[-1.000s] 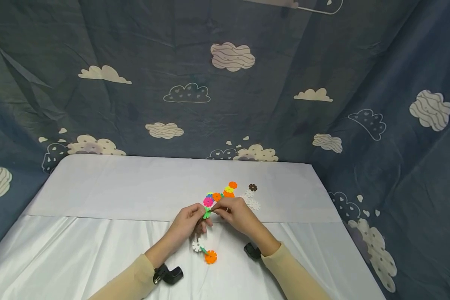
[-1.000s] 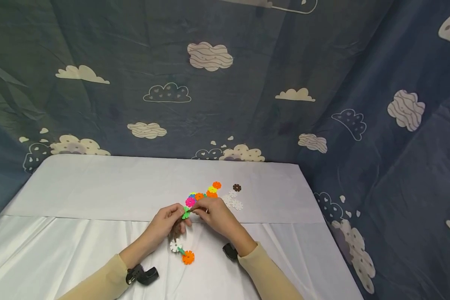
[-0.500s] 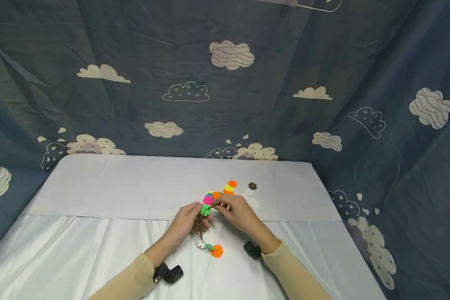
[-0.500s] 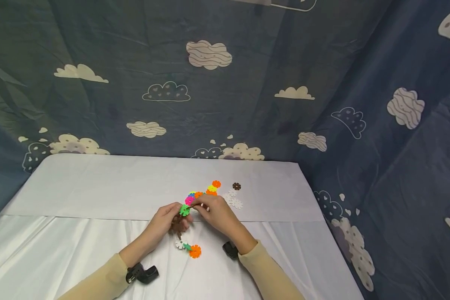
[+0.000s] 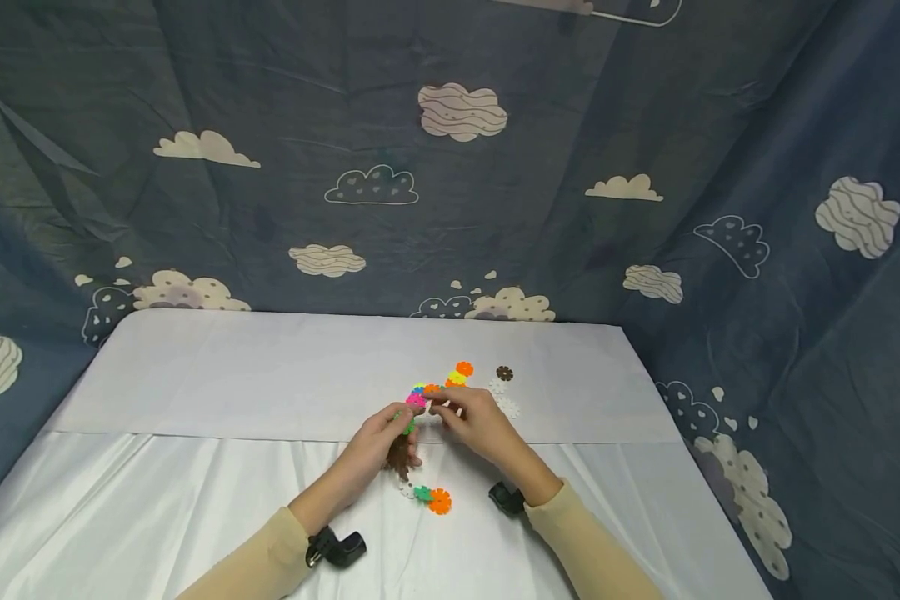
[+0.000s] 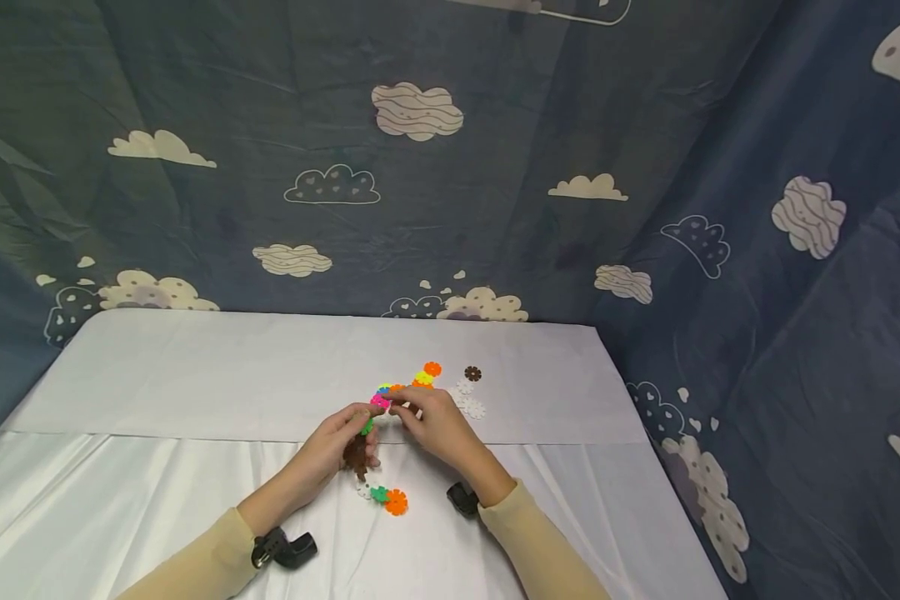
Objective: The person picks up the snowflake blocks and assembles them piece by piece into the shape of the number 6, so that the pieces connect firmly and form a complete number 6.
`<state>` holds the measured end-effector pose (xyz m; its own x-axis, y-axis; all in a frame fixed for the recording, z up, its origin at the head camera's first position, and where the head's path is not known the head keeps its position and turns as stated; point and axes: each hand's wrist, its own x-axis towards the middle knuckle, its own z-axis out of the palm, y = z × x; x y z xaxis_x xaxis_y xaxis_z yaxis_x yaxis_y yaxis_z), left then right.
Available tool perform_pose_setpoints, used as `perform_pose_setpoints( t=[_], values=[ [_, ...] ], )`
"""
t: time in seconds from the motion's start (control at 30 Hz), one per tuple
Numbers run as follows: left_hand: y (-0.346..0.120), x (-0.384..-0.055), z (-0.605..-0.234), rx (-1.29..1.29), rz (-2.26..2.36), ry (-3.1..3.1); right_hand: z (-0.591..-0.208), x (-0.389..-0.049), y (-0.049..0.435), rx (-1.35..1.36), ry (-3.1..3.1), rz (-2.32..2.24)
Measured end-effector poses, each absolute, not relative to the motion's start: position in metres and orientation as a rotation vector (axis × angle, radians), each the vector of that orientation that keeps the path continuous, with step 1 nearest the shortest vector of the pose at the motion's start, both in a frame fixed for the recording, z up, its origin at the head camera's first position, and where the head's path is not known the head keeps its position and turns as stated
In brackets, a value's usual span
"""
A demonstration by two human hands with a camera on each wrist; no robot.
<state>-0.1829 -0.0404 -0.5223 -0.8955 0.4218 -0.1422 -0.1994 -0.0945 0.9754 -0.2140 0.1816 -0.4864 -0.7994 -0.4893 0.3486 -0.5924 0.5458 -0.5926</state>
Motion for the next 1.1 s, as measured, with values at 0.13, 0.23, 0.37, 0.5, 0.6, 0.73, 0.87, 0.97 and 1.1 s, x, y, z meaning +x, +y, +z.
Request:
perform_pose_setpoints(
  t=[0.13, 0.23, 0.37, 0.5, 0.6, 0.73, 0.87, 0.97, 1.1],
  values=[
    [-0.039, -0.182, -0.522, 0.195, 2.104, 1.718, -0.486, -0.221, 0.189, 0.653, -2.69, 1.195],
    [-0.039, -0.183, -0.523, 0.18, 2.127, 1.697, -0.488, -0.224, 0.192, 0.448, -2.784, 1.179],
    [-0.04, -0.183, -0.523, 0.166, 2.133, 1.686, -0.493, -0.224, 0.186, 0.402, -2.972, 0.943],
    [-0.039, -0.183, -0.522, 0.159, 2.126, 1.695, -0.496, -0.221, 0.17, 0.466, -3.041, 0.674],
    [-0.038, -0.183, -0.522, 0.169, 2.118, 1.701, -0.497, -0.22, 0.16, 0.46, -3.05, 0.575],
    [-0.038, -0.184, -0.522, 0.185, 2.116, 1.697, -0.499, -0.223, 0.158, 0.417, -3.101, 0.694],
    [-0.039, -0.184, -0.522, 0.184, 2.121, 1.675, -0.497, -0.23, 0.171, 0.394, -3.137, 1.098],
    [-0.04, -0.184, -0.522, 0.171, 2.124, 1.66, -0.492, -0.233, 0.182, 0.394, -3.133, 1.351],
    [-0.038, -0.184, -0.521, 0.122, 2.15, 1.624, -0.484, -0.231, 0.186, 0.389, -3.112, 1.486]
  ],
)
